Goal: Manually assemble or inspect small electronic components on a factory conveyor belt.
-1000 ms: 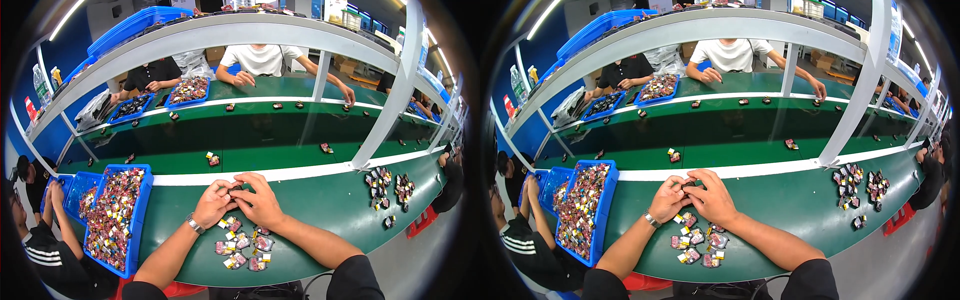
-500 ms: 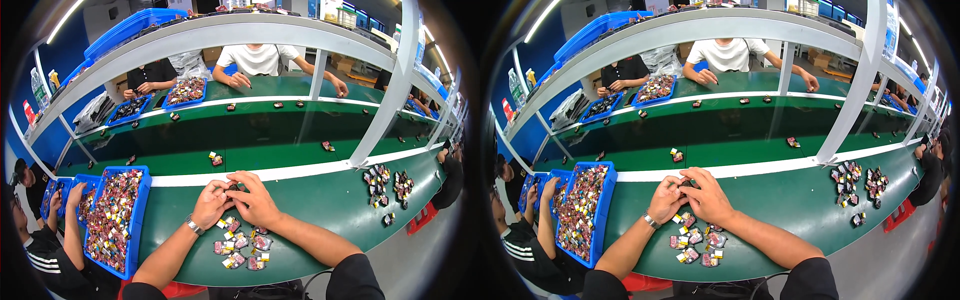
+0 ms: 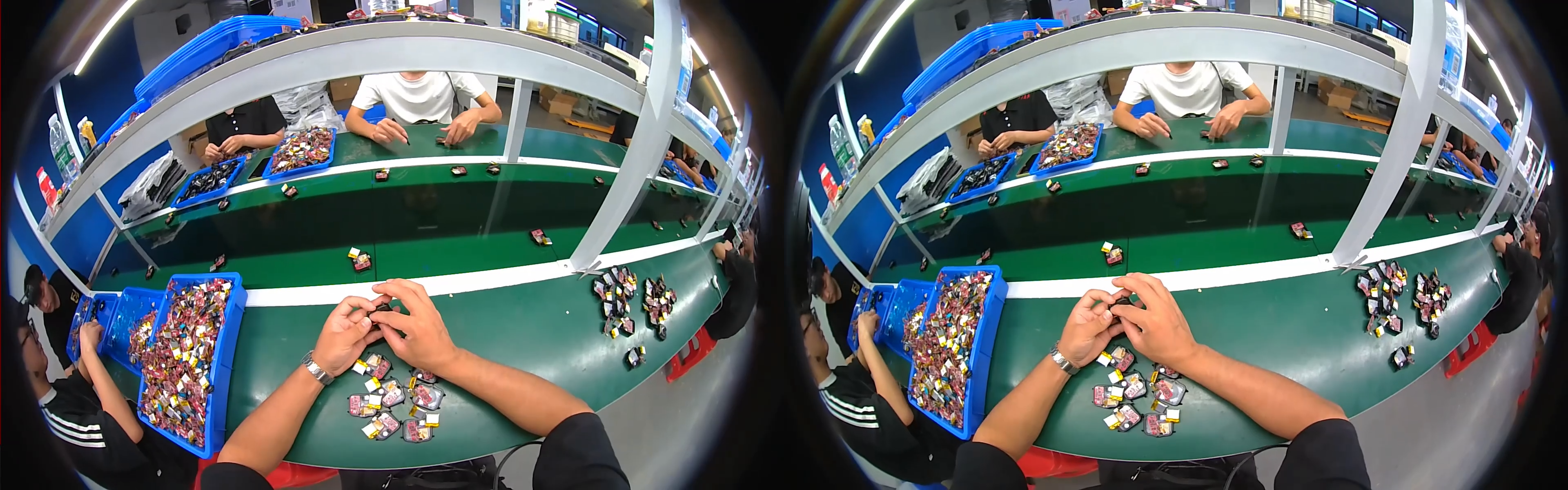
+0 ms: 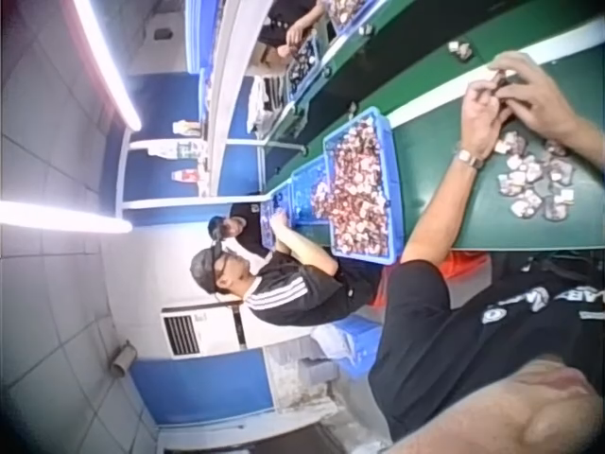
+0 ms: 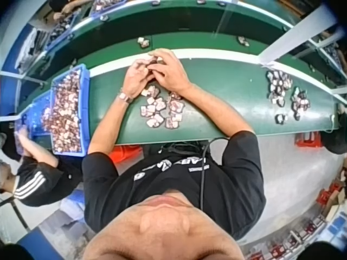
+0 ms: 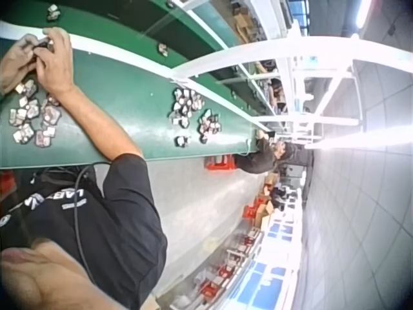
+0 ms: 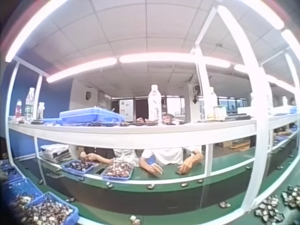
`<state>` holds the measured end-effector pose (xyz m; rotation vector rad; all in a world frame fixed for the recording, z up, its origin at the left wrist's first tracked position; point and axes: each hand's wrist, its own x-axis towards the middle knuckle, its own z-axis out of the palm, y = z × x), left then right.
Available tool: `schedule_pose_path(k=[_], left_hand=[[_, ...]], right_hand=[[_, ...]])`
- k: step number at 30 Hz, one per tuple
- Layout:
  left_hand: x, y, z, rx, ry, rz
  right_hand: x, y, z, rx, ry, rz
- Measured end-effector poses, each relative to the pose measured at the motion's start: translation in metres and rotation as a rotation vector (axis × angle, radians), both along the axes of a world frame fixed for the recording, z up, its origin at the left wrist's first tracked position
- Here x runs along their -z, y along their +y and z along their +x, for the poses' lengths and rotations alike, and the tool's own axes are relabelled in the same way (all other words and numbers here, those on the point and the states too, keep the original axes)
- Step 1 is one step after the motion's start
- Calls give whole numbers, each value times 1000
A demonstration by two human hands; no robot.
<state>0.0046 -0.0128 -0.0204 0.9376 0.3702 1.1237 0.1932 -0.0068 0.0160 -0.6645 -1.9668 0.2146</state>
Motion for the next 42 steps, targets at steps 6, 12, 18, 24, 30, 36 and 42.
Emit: schedule_pose_path(k=[6, 12, 18, 24, 30, 36, 42], left_hand=[[-1, -3, 6, -45, 2, -11], [-1, -2, 1, -31, -16, 23], [-1, -1, 1, -22, -1, 16], [-2, -2, 5, -35, 2, 13], [0, -3, 8, -94, -14, -8], [-2, -5, 6, -69, -51, 64], [-1, -4, 5, -57, -46, 66]], right_hand=[[-4, 1, 0, -43, -18, 17], [-3, -2, 0, 16, -42, 16], [0, 0, 2, 25, -21, 44], [1, 1, 0, -17, 40, -46], [2, 3, -3, -53, 38, -109], [-3, -1, -3, 20, 15, -3], [-5, -2, -2, 8, 47, 24]])
